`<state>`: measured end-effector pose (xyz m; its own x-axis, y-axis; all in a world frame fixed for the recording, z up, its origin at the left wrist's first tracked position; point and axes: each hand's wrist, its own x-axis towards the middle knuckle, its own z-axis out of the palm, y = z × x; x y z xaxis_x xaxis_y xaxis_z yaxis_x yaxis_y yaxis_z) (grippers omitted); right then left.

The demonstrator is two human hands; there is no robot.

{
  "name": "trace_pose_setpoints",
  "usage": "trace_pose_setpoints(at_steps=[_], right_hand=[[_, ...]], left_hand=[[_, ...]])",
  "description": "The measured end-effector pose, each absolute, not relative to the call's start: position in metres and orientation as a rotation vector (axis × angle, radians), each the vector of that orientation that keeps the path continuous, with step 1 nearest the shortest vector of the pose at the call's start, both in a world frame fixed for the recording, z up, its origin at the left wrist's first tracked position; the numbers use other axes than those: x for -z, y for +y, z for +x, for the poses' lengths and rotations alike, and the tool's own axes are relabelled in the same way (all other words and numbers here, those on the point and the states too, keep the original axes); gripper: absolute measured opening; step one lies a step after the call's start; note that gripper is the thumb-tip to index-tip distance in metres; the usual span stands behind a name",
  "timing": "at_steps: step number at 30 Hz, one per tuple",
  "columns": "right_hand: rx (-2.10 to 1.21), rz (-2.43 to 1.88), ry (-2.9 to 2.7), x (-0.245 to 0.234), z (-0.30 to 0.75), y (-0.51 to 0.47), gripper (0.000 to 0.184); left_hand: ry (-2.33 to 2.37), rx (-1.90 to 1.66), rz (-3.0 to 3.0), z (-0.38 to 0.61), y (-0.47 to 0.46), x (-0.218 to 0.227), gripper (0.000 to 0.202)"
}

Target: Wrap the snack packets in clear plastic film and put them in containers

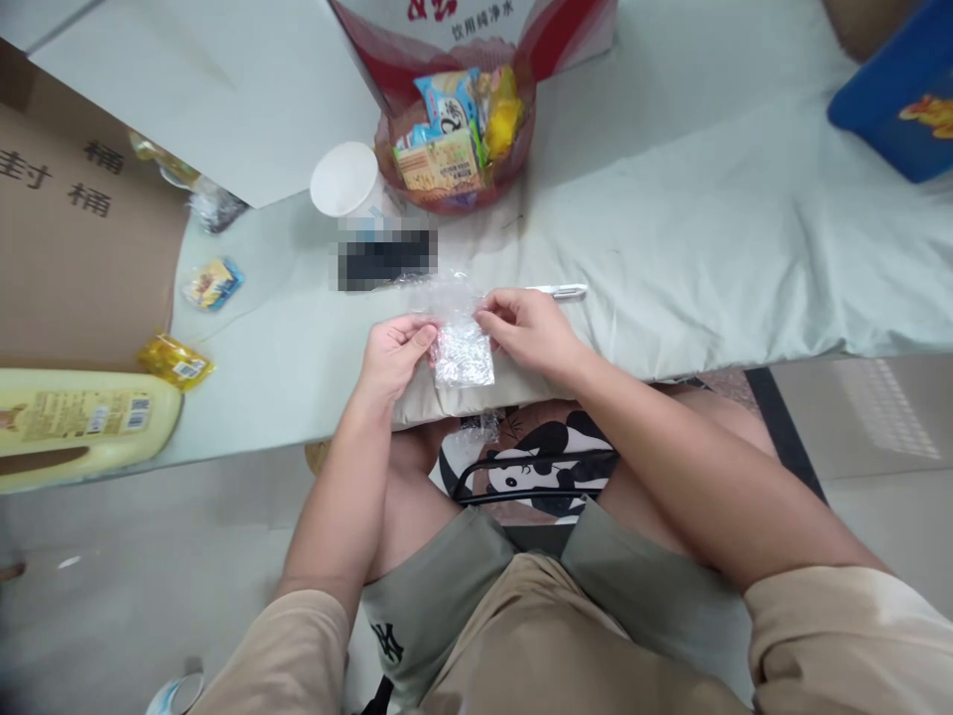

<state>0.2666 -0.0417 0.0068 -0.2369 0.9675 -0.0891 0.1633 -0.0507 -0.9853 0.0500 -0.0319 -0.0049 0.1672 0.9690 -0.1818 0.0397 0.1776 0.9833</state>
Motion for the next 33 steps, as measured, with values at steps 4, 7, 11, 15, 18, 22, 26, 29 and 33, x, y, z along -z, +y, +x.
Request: trace_pose_setpoints(at_steps=[4, 7, 11, 15, 18, 22, 26, 29, 33], right_hand=[[-1.256, -1.270, -1.516, -0.006, 0.263, -0.044, 0.014], [-1.190, -1.266, -1.550, -0.005, 0.262, -0.045, 0.015], [-1.264, -1.212, -1.480, 0.000, 0.264, -0.043, 0.018], [-1.373, -1.067, -1.367, 0.003, 0.264, -0.041, 0.028], [-1.423, -0.958, -1.314, 0.002, 0.264, -0.042, 0.037], [-1.422, -0.856, -1.287, -0.001, 0.262, -0.045, 0.042], [-1.415, -0.853, -1.267, -0.004, 0.263, -0.047, 0.038], [-1.400, -0.963, -1.259, -0.007, 0.264, -0.048, 0.024], [-1.441, -1.025, -1.215, -0.009, 0.264, -0.047, 0.015]], left_hand=[[1.123, -0.937, 1.083, 0.050, -0.033, 0.005, 0.059], [1.117, -0.855, 1.084, 0.052, -0.034, 0.005, 0.057], [1.126, -0.867, 1.138, 0.053, -0.033, 0.006, 0.048], [1.106, -0.958, 1.060, 0.053, -0.033, 0.007, 0.048], [1.093, -1.056, 1.014, 0.055, -0.034, 0.006, 0.037], [1.063, -1.152, 0.944, 0.059, -0.035, 0.002, 0.031], [1.049, -1.148, 0.865, 0.060, -0.034, -0.001, 0.023], [1.089, -1.119, 0.867, 0.060, -0.034, -0.001, 0.019], [1.142, -1.144, 0.962, 0.060, -0.033, 0.001, 0.017]])
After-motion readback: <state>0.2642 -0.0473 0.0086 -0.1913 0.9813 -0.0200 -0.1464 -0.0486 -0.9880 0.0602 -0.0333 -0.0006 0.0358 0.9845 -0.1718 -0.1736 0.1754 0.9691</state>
